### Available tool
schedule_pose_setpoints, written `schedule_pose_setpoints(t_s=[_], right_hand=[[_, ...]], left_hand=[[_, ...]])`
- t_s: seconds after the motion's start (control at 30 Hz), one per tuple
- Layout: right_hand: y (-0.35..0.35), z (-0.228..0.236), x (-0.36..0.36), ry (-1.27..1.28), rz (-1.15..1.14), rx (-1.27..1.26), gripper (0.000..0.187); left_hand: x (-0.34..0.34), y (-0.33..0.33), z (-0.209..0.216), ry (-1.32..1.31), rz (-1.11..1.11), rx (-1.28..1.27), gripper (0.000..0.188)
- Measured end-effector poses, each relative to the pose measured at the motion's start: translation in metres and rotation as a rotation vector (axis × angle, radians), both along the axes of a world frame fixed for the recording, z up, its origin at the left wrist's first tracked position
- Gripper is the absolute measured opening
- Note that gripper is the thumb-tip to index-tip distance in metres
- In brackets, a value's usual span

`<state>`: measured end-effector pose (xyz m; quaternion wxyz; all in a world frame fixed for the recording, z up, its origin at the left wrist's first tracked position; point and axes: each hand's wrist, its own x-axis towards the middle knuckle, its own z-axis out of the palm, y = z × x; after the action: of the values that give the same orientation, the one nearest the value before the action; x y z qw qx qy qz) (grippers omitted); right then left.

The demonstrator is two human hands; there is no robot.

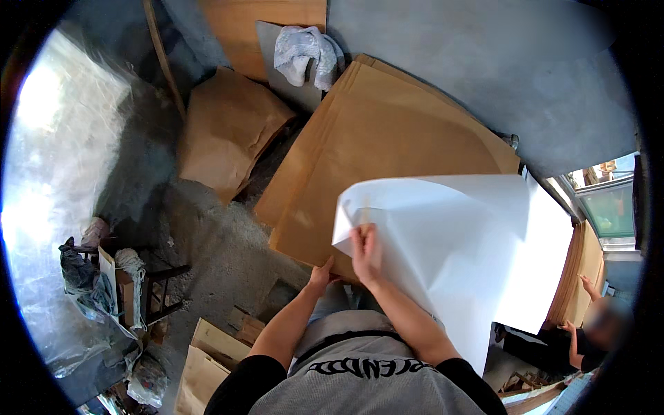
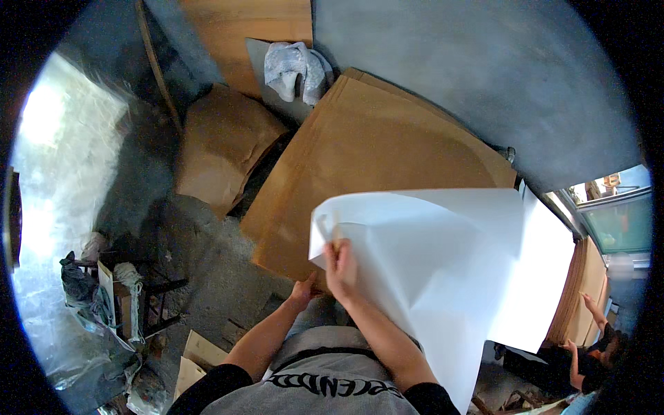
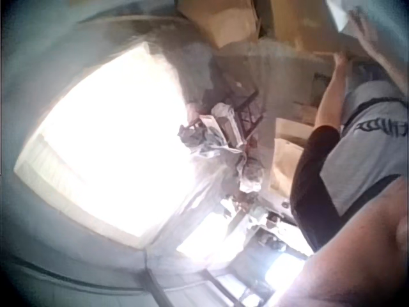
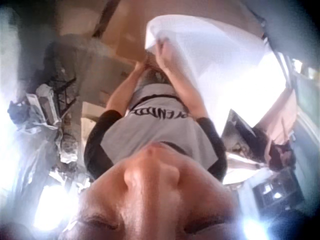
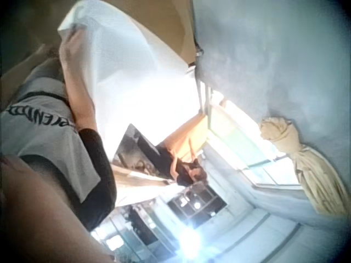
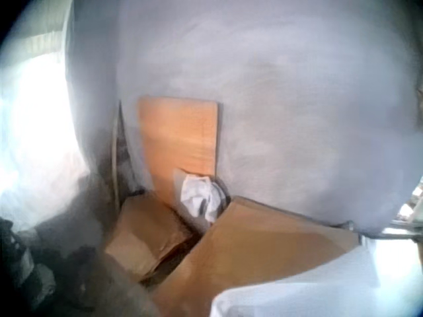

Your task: The person repeatedly picks up large flat sheets from a stack, flips them over, and places them onto a workbench. The sheets alternate between white and brown surfaces. The person uses a thin stick to assist in handling the sheets.

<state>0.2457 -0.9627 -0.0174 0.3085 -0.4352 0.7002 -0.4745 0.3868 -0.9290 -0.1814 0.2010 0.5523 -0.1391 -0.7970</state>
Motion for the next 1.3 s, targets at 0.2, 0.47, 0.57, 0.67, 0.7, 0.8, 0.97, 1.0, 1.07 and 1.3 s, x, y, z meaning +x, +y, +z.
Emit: schedule_pose_setpoints(t_s=[0.2, 0.47, 0.57, 0.67, 0.7, 0.8, 0.97, 1.0, 1.07, 1.3], right_hand=[[-0.008, -0.046, 0.059, 0.139, 0.297, 0.115, 0.022], [0.025, -0.087, 0.054, 0.167, 0.544, 0.198, 0.029], [0.027, -0.048, 0.021, -0.137, 0.486, 0.412, 0.032], [0.066, -0.037, -0.031, -0.683, 0.215, 0.578, 0.034], [0.088, -0.042, -0.051, -0.756, 0.109, 0.599, 0.031], [0.176, -0.078, -0.114, -0.830, -0.374, 0.471, 0.027], [0.271, -0.089, -0.194, -0.701, -1.303, 0.237, 0.023], [0.280, -0.091, -0.204, -0.740, -1.379, 0.161, 0.021], [0.290, -0.094, -0.218, -0.815, -1.488, 0.074, 0.018], [0.280, -0.111, -0.253, -1.023, -1.468, 0.227, 0.019]], left_hand=[[0.002, -0.005, -0.004, 0.056, -0.044, -0.008, 0.031], [0.019, -0.002, -0.014, 0.218, 0.059, -0.113, 0.030], [0.017, -0.002, -0.004, 0.190, 0.010, -0.087, 0.032], [0.005, -0.007, 0.012, 0.031, -0.108, -0.012, 0.027], [0.002, -0.009, 0.013, 0.011, -0.121, -0.004, 0.026], [0.001, -0.009, 0.015, -0.081, -0.139, -0.018, 0.023], [0.010, -0.011, 0.009, -0.203, -0.098, 0.070, 0.024], [0.006, -0.011, 0.015, -0.220, -0.095, 0.082, 0.024], [-0.003, -0.003, 0.028, -0.267, 0.011, 0.121, 0.022], [0.035, 0.005, 0.022, -0.069, 0.116, 0.121, 0.020]])
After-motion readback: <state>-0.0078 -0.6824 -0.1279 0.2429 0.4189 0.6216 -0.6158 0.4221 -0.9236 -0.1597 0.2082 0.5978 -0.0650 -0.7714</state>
